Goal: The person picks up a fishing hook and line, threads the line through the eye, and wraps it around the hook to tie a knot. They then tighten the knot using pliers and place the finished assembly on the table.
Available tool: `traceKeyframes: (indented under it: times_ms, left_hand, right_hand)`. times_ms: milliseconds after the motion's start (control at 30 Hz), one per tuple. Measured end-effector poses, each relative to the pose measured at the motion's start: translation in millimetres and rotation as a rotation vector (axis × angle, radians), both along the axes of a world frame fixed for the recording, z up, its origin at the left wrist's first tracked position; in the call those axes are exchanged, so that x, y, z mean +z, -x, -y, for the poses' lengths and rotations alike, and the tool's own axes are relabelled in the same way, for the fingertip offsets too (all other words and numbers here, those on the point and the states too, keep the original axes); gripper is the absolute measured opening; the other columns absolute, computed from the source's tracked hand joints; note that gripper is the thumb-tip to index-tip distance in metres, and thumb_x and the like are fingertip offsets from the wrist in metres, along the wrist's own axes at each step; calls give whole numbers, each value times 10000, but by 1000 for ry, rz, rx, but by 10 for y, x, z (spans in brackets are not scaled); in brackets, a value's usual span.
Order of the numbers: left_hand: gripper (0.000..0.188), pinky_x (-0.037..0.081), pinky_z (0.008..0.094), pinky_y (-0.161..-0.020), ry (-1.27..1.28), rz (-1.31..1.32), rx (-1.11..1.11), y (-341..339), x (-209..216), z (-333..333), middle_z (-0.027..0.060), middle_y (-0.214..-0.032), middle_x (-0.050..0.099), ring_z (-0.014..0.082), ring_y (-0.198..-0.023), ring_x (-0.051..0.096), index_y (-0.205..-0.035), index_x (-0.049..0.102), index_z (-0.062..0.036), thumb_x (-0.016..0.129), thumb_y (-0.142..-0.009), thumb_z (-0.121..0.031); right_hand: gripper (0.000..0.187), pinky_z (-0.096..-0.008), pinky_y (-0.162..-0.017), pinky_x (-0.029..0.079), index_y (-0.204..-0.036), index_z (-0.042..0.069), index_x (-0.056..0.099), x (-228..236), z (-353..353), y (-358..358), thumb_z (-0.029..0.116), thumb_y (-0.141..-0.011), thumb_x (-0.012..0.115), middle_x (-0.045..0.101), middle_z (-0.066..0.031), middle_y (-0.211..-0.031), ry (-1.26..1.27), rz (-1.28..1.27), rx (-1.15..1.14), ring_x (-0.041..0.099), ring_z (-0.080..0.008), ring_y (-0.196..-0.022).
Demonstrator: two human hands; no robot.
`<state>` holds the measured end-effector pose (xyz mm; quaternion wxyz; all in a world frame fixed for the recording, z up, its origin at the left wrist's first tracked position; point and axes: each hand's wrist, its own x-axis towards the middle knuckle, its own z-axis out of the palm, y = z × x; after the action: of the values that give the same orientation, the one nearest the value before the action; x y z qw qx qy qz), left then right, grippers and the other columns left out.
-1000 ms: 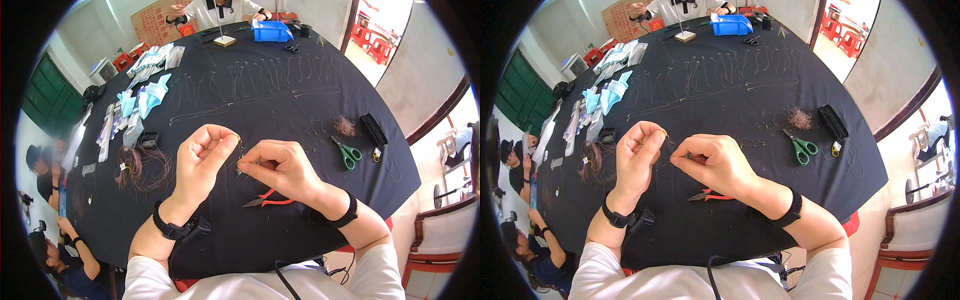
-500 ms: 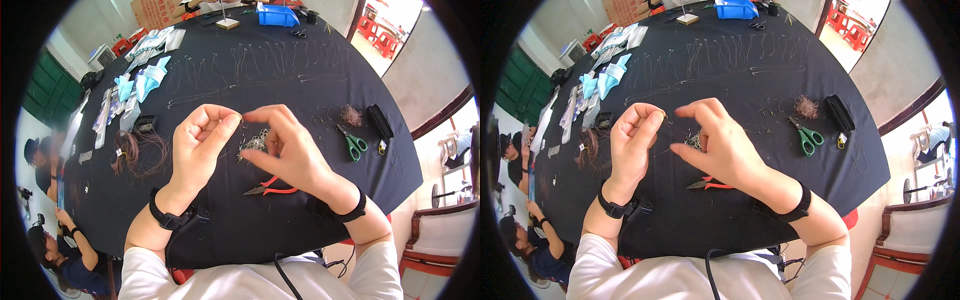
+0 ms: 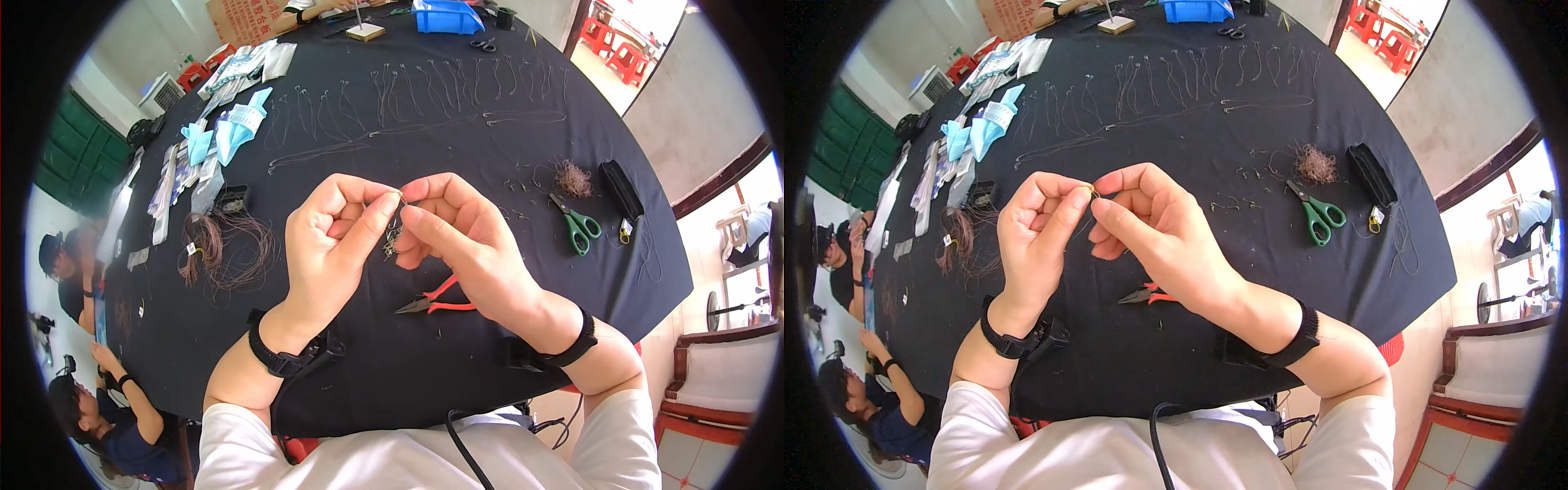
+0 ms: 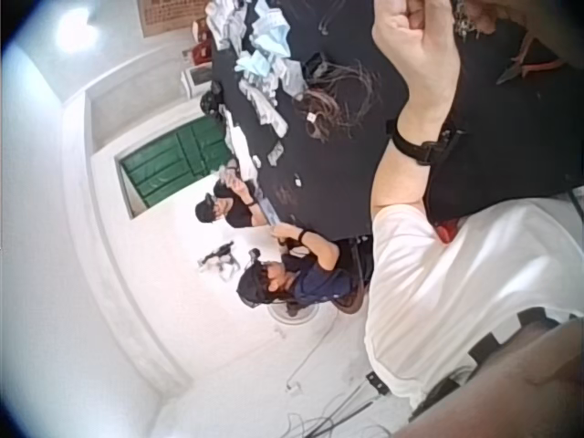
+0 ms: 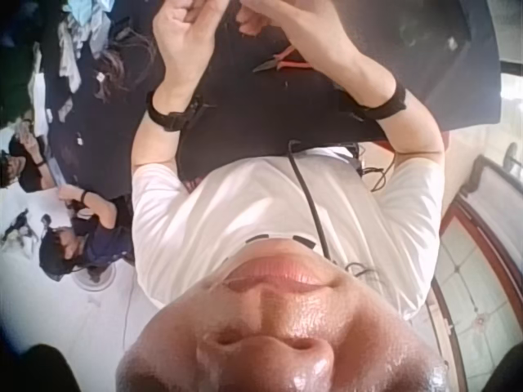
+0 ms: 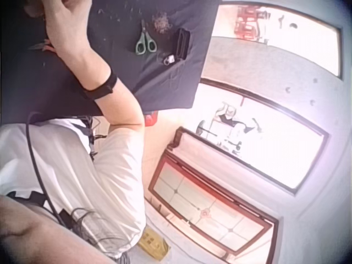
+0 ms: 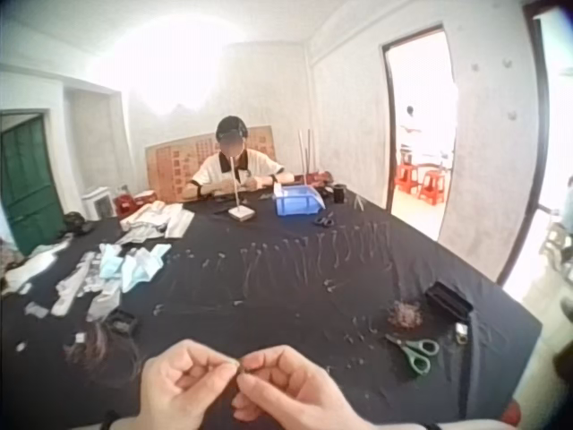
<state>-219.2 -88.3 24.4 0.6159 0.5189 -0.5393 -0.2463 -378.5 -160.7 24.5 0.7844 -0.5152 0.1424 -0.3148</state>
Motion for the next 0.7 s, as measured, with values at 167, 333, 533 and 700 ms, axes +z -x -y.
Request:
traceKeyframes:
  times_ms: [167, 333, 533, 700]
  left_hand:
    - [61, 288, 129, -522, -3, -63, 2, 47, 22, -16, -87, -675, 534, -56, -574, 386, -971, 645, 11, 634, -950, -46]
    - [42, 276, 135, -508, 13, -59, 2, 67, -1, -18, -93, -653, 512, -56, -560, 375, -971, 648, 11, 630, -944, -16]
    - [42, 259, 144, -492, 104, 124, 41, 23, -79, 6, -104, -617, 475, -54, -543, 345, -960, 666, 5, 651, -922, 11]
    - [59, 256, 151, -490, 130, 106, 43, 48, -59, 18, -110, -607, 465, -50, -537, 327, -963, 672, -1, 659, -911, 25]
  right_hand:
    - [262, -210, -626, 481, -1160, -7, 489, 21, -48, -22, 173, -994, 583, 598, -3, -800, 103, -43, -95, 576, -54, -711]
    - [207, -177, -520, 338, -1090, 24, 490, -16, -44, -24, 191, -1003, 577, 524, 51, -713, 66, -30, -100, 405, 8, -611]
    - [155, -178, -507, 273, -1043, 26, 516, -34, -46, -50, 172, -1013, 559, 504, 78, -702, 101, 20, -137, 357, 21, -606]
    - [139, -184, -509, 254, -1005, 21, 537, -45, -13, -45, 158, -1015, 555, 492, 89, -691, 152, -8, -170, 337, 23, -606]
